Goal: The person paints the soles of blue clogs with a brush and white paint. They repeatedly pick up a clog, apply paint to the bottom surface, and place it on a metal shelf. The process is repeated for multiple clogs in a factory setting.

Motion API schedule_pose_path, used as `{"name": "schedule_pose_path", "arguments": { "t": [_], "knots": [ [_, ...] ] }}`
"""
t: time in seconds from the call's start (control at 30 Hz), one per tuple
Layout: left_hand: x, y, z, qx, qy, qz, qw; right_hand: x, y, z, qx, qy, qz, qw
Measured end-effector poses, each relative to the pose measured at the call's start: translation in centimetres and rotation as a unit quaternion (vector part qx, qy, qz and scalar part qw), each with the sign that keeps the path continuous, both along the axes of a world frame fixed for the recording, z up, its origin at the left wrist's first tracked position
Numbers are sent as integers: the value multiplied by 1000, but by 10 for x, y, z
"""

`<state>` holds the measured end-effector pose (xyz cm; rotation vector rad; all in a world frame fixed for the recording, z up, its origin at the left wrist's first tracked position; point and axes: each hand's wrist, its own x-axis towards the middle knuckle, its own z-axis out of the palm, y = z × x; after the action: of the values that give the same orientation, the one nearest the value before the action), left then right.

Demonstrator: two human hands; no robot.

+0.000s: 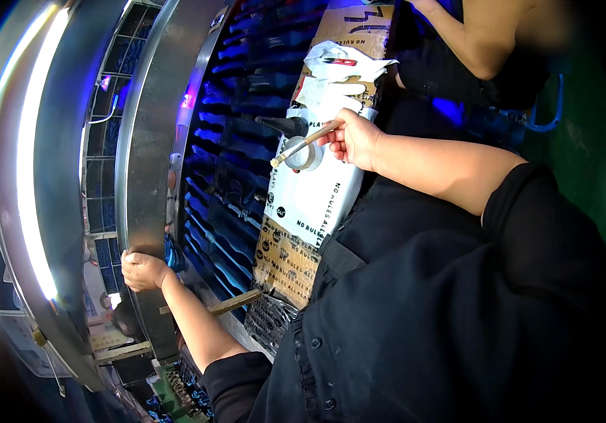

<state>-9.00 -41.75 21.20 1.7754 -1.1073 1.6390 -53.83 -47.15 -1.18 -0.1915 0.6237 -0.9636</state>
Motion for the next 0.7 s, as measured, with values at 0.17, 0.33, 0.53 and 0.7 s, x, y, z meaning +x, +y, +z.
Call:
{"name": "schedule_pose_path", "arguments": {
  "t": [0.17,0.33,0.53,0.7],
  "knots": [
    [-2,3,2,-4,3,12,1000,-2,3,8,-27,-38,39,998],
    [-4,-5,-3,-11,0,-1,1000,-7,3,6,-39,-78,38,995],
    [-4,-2,-1,-22,-15,8,1000,-9,4,5,-56,-115,50,991],
    [-4,-4,-2,-20,-10,13,1000,-8,4,-2,-72,-141,46,986]
  ]
}}
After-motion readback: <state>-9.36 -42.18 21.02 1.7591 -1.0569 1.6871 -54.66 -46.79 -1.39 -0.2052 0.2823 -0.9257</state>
